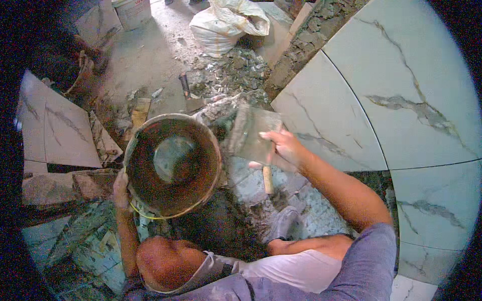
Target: The person aligns wall tiles, applies and shapes mortar using a trowel and by hand, and cleans out a bucket. Then, the person aligns the tiles using a metal straight edge and taps them into place.
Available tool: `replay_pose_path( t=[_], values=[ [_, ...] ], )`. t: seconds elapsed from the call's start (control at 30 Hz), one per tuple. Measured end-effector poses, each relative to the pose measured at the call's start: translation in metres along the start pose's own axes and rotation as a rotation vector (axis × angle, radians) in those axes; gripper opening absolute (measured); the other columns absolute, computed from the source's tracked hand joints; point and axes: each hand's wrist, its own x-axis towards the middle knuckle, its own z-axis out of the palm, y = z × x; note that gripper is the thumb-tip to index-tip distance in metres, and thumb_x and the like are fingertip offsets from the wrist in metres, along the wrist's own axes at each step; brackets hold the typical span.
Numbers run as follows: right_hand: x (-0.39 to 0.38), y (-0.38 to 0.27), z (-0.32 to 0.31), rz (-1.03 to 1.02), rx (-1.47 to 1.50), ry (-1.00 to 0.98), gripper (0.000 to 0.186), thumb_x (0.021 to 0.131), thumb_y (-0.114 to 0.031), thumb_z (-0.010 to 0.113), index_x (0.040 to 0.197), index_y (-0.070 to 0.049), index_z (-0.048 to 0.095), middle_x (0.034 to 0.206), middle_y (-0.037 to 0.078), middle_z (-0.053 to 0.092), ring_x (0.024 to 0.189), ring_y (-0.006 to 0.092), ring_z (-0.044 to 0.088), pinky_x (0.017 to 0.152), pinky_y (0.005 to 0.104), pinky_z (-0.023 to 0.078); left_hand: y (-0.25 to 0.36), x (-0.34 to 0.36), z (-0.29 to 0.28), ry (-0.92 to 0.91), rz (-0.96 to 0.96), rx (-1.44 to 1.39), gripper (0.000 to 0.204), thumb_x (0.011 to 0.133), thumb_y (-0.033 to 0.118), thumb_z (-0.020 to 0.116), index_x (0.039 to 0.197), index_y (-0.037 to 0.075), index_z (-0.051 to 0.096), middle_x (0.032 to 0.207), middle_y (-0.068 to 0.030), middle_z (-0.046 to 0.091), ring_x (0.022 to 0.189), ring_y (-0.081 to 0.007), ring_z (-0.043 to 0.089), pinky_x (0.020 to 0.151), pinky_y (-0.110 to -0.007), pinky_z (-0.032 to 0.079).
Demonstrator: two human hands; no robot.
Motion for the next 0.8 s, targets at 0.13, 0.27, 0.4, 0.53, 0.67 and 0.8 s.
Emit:
replay_pose_path(
  t=[0.13, 0.27, 0.4, 0.53, 0.67, 0.8],
  values=[
    [-0.031, 0.006, -0.037, -0.013, 0.095, 0.056, 0.037, 0.089, -0.015, 0.045, 0.124, -0.005, 0.040, 0.121, 0.013, 0.052, 0.111, 0.0324, 0.052, 0.088, 0.0650, 0.039, 0.015, -0.015, -0.011, 0.036, -0.027, 0.409, 0.040, 0.090, 0.022, 0.054, 0.120, -0.003, 0.050, 0.111, -0.0077, 0.057, 0.099, -0.0163, 0.054, 0.087, -0.030, 0.041],
    [-0.039, 0.019, -0.069, -0.081, 0.285, -0.008, 0.038, 0.090, -0.016, 0.041, 0.125, -0.003, 0.040, 0.122, 0.016, 0.051, 0.113, 0.0329, 0.050, 0.093, 0.0626, 0.035, 0.041, -0.020, 0.001, -0.021, -0.027, 0.888, 0.042, 0.089, 0.023, 0.055, 0.120, -0.004, 0.050, 0.111, -0.0102, 0.059, 0.099, -0.0197, 0.055, 0.086, -0.030, 0.041],
    [-0.032, 0.037, -0.088, -0.117, 0.377, -0.011, 0.030, 0.089, -0.014, 0.043, 0.113, 0.003, 0.046, 0.112, 0.018, 0.057, 0.105, 0.0328, 0.055, 0.088, 0.0544, 0.043, 0.075, -0.031, 0.066, 0.040, 0.247, 1.502, 0.037, 0.083, 0.022, 0.061, 0.112, -0.001, 0.056, 0.102, -0.0156, 0.060, 0.095, -0.0289, 0.057, 0.087, -0.036, 0.042],
    [-0.021, 0.053, -0.098, -0.188, 0.495, 0.115, 0.028, 0.088, -0.016, 0.045, 0.108, 0.003, 0.052, 0.108, 0.016, 0.059, 0.099, 0.0305, 0.057, 0.086, 0.0463, 0.046, 0.122, -0.045, 0.161, -0.234, 0.353, 1.486, 0.043, 0.075, 0.023, 0.069, 0.110, 0.001, 0.057, 0.104, -0.0203, 0.056, 0.097, -0.0351, 0.055, 0.087, -0.040, 0.043],
    [0.002, 0.058, -0.099, -0.250, 0.590, 0.005, 0.025, 0.087, -0.014, 0.050, 0.106, 0.001, 0.055, 0.104, 0.014, 0.062, 0.095, 0.0275, 0.059, 0.082, 0.0415, 0.049, 0.083, -0.031, 0.241, -0.947, -0.114, 1.302, 0.052, 0.076, 0.028, 0.070, 0.116, 0.000, 0.053, 0.112, -0.0204, 0.053, 0.106, -0.0360, 0.051, 0.091, -0.040, 0.041],
    [0.036, 0.061, -0.094, -0.288, 0.784, -0.089, 0.026, 0.088, -0.018, 0.054, 0.107, -0.001, 0.055, 0.102, 0.012, 0.062, 0.090, 0.0239, 0.061, 0.081, 0.0374, 0.050, -0.044, -0.012, 0.312, -0.724, 0.181, 1.003, 0.070, 0.075, 0.034, 0.071, 0.127, 0.000, 0.040, 0.122, -0.0225, 0.046, 0.116, -0.0335, 0.045, 0.097, -0.039, 0.036]
  ],
)
